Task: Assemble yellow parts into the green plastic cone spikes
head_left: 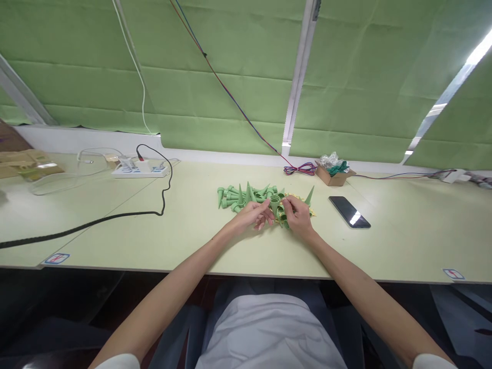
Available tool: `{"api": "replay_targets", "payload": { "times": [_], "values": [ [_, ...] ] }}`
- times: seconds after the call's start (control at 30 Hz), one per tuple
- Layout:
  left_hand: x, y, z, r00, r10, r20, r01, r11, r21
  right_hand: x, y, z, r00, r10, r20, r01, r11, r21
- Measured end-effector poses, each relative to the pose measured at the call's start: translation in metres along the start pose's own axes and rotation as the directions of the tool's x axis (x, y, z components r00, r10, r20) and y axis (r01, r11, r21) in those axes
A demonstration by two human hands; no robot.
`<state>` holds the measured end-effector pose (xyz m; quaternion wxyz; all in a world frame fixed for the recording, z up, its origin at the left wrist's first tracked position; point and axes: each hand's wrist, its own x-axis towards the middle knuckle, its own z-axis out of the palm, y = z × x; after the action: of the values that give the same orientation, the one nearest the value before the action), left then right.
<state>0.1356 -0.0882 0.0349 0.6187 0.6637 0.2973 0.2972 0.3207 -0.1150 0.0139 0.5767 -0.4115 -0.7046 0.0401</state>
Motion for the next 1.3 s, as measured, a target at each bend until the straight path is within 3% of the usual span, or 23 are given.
{"api": "replay_targets", "payload": {
  "times": [0.5, 0.97, 1.3],
  "values": [
    [-0.002, -0.002, -0.001, 0.992, 0.117, -0.038, -0.115, 0.992, 0.052, 0.001, 0.001, -0.001, 1.000, 0.003, -0.002, -0.003, 1.000, -0.010],
    [-0.007, -0.001, 0.001, 0.985, 0.149, -0.082, -0.113, 0.933, 0.340, 0.002, 0.009, 0.000, 0.996, 0.068, 0.058, -0.065, 0.997, -0.048],
    [-0.004, -0.009, -0.007, 0.966, 0.253, -0.046, -0.173, 0.771, 0.613, 0.001, 0.012, -0.001, 0.991, 0.083, 0.102, -0.076, 0.994, -0.075]
  ]
}}
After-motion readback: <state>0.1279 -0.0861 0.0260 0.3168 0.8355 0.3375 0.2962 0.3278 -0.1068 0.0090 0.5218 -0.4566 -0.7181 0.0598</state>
